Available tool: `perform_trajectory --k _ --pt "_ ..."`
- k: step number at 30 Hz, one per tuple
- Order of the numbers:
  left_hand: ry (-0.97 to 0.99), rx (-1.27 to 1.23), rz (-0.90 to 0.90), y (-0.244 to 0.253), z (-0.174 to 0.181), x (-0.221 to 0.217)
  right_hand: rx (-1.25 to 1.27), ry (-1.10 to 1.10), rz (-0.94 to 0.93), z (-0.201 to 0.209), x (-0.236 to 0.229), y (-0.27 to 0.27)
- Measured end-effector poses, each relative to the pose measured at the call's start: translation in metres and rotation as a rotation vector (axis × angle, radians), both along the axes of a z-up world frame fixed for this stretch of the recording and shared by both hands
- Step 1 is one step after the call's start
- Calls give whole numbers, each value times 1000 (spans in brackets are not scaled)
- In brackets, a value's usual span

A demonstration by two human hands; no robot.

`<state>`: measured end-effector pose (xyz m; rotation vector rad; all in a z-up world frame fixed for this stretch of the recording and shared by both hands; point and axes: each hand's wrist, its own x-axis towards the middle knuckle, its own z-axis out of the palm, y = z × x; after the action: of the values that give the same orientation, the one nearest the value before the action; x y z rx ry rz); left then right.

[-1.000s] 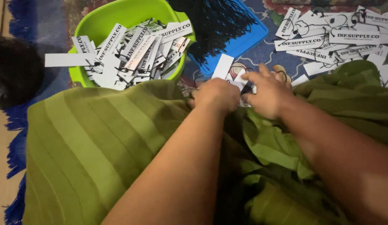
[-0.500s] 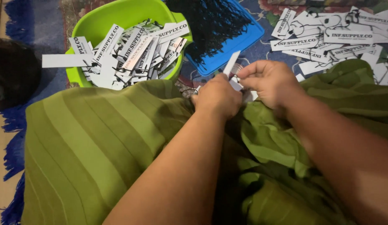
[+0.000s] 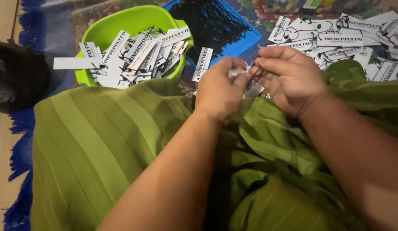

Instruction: Attaching metal safety pins to printed paper labels manually.

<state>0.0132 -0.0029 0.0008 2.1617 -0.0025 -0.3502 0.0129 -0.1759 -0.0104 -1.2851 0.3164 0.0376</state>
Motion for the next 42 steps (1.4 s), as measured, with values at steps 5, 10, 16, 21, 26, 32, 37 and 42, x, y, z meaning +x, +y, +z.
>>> perform_trajectory --k 5,10,16,21,26,32,37,42 --pt "-78 -146 -136 0 10 -11 163 -12 79 7 -8 8" --pt "-4 -232 -12 -10 -40 16 144 -17 57 13 -9 0" --pt "-267 -352 -90 -3 -18 -3 369 -70 193 9 -10 -6" --pt "-229 -390 -146 -9 -28 1 350 -33 220 14 -8 -3" --pt "-73 -391 100 -6 -23 18 341 -31 102 12 -2 -2" --pt "223 -1074 205 -2 -19 21 223 27 -78 5 5 -2" --pt "233 -1087 221 -4 -20 23 199 89 -125 14 3 3" --pt "221 -1064 271 -1 -14 24 -62 202 -43 24 0 15"
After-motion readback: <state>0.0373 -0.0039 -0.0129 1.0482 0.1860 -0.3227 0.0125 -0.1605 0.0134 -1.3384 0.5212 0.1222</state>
